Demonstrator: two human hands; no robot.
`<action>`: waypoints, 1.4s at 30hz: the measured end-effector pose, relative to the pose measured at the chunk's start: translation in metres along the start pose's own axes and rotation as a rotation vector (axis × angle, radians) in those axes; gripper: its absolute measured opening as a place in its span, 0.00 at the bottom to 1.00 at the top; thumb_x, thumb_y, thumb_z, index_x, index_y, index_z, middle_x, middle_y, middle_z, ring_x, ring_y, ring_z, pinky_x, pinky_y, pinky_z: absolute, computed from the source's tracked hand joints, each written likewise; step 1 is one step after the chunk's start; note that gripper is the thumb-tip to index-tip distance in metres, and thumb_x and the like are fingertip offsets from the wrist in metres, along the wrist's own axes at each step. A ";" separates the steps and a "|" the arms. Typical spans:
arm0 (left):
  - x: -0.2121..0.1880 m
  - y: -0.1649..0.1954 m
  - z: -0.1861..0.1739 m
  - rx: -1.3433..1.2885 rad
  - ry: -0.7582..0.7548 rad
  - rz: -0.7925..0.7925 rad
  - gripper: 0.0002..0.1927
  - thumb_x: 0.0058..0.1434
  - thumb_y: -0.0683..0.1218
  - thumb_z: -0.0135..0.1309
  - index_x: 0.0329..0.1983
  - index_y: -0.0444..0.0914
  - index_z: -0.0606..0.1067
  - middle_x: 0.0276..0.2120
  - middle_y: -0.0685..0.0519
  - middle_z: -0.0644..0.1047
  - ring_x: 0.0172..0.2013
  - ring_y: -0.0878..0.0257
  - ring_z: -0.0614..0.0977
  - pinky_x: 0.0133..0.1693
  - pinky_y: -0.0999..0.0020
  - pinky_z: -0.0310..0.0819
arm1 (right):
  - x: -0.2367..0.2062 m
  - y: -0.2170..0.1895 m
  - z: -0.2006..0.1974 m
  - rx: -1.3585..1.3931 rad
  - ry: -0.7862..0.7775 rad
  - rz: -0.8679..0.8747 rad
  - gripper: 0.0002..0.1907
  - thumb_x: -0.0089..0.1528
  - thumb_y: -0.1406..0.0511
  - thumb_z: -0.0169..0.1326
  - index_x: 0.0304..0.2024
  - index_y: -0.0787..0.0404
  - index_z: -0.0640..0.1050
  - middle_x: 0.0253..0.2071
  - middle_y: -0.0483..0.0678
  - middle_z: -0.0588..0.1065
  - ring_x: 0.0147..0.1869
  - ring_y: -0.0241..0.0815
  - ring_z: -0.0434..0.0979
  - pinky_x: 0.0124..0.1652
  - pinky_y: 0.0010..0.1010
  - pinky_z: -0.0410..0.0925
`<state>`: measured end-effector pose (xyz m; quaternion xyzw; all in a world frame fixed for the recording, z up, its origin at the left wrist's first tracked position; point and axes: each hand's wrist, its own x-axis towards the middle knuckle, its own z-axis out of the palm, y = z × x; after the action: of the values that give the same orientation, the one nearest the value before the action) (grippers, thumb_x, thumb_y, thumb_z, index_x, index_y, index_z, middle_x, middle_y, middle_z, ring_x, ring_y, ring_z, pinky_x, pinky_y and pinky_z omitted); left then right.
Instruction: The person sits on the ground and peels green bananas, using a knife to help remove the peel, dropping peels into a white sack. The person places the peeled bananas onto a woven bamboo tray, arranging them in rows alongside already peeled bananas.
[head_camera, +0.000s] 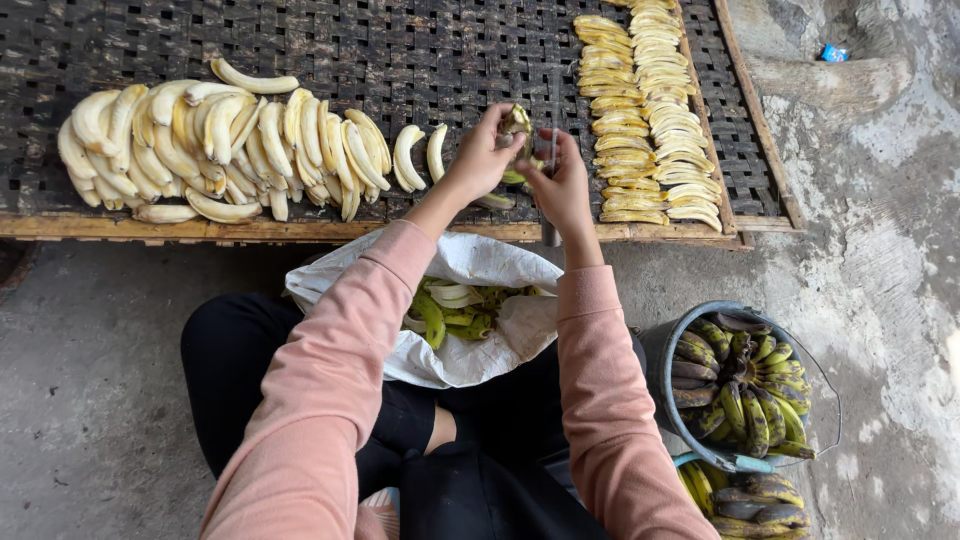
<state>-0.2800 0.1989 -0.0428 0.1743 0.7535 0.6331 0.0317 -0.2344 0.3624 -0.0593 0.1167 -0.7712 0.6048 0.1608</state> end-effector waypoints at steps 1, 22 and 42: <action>-0.002 0.006 -0.006 -0.010 -0.018 -0.006 0.14 0.70 0.44 0.53 0.57 0.38 0.68 0.45 0.52 0.82 0.45 0.63 0.84 0.47 0.63 0.78 | 0.000 -0.004 -0.001 -0.158 0.000 -0.088 0.22 0.60 0.69 0.66 0.53 0.65 0.71 0.39 0.43 0.73 0.34 0.28 0.72 0.30 0.21 0.68; -0.228 0.050 -0.090 0.906 -0.197 -0.015 0.41 0.48 0.47 0.68 0.65 0.37 0.66 0.59 0.40 0.70 0.58 0.42 0.73 0.56 0.44 0.68 | 0.000 0.040 0.057 -0.822 -0.330 0.101 0.13 0.57 0.71 0.60 0.45 0.66 0.76 0.42 0.62 0.79 0.45 0.64 0.80 0.44 0.51 0.72; -0.201 0.052 -0.112 0.736 0.226 0.081 0.16 0.62 0.44 0.59 0.52 0.36 0.76 0.41 0.44 0.79 0.42 0.47 0.81 0.45 0.53 0.75 | -0.015 0.008 0.030 -0.620 -0.238 0.222 0.12 0.55 0.72 0.62 0.40 0.65 0.75 0.34 0.56 0.80 0.35 0.49 0.82 0.36 0.38 0.73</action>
<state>-0.1101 0.0400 -0.0055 0.1326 0.9217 0.3361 -0.1411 -0.2264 0.3346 -0.0787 0.0476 -0.9395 0.3379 0.0308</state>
